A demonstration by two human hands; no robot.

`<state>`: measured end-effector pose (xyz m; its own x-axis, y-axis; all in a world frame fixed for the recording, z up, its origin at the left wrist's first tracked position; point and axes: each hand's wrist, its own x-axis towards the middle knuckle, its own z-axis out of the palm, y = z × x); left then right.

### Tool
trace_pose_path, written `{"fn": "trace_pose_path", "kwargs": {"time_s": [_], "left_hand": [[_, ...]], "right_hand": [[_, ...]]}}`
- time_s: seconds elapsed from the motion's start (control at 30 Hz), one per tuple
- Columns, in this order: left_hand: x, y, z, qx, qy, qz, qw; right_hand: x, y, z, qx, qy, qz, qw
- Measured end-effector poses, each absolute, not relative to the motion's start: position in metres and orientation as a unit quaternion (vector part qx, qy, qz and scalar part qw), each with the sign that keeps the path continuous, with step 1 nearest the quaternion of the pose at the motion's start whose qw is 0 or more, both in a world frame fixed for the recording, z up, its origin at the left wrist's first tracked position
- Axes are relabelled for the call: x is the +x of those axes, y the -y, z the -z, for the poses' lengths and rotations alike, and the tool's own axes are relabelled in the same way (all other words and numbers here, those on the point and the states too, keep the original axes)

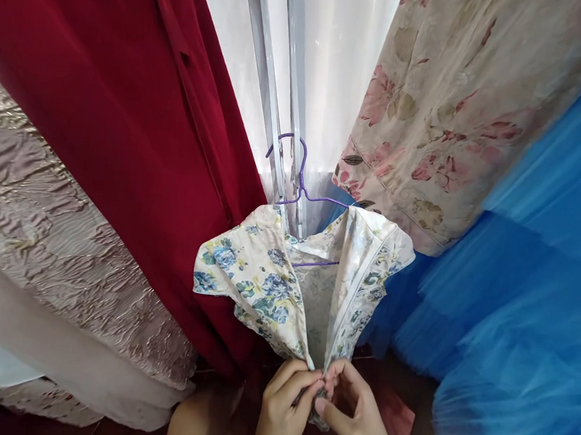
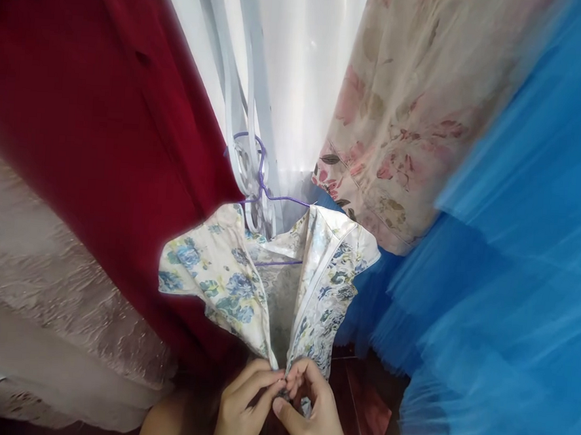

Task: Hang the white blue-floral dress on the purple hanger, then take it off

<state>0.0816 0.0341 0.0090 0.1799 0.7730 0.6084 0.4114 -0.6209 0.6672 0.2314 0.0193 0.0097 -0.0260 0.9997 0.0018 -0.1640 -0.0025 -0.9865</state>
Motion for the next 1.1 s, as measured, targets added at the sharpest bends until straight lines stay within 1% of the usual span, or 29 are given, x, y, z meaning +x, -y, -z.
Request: {"fn": "trace_pose_path", "kwargs": {"time_s": [0.13,0.27,0.37,0.43,0.53,0.67,0.77,0.9,1.1], "left_hand": [[0.086,-0.030,-0.012,0.736,-0.383,-0.530,0.175],[0.091,-0.029,-0.018,0.728,-0.384,-0.558,0.108],[0.088,-0.039,-0.033,0.705,-0.406,-0.573,0.098],[0.085,-0.054,-0.055,0.682,-0.415,-0.596,0.091],[0.083,-0.086,-0.103,0.668,-0.403,-0.625,0.040],[0.087,-0.130,-0.174,0.683,-0.369,-0.629,-0.040],[0.091,-0.150,-0.213,0.678,-0.351,-0.641,-0.078],[0.091,-0.162,-0.240,0.683,-0.354,-0.636,-0.064],[0.088,-0.168,-0.242,0.667,-0.340,-0.662,0.034]], "right_hand": [[0.232,-0.022,-0.003,-0.462,0.504,-0.514,0.518],[0.227,-0.020,0.004,-0.461,0.518,-0.511,0.507],[0.224,-0.017,0.009,-0.471,0.530,-0.505,0.493],[0.224,-0.014,0.012,-0.488,0.538,-0.496,0.476],[0.230,-0.011,0.017,-0.503,0.547,-0.485,0.461],[0.244,-0.015,0.013,-0.502,0.549,-0.476,0.470],[0.253,-0.021,0.009,-0.508,0.556,-0.463,0.467],[0.257,-0.026,0.016,-0.501,0.571,-0.467,0.452],[0.256,-0.023,0.039,-0.494,0.567,-0.469,0.464]]}}
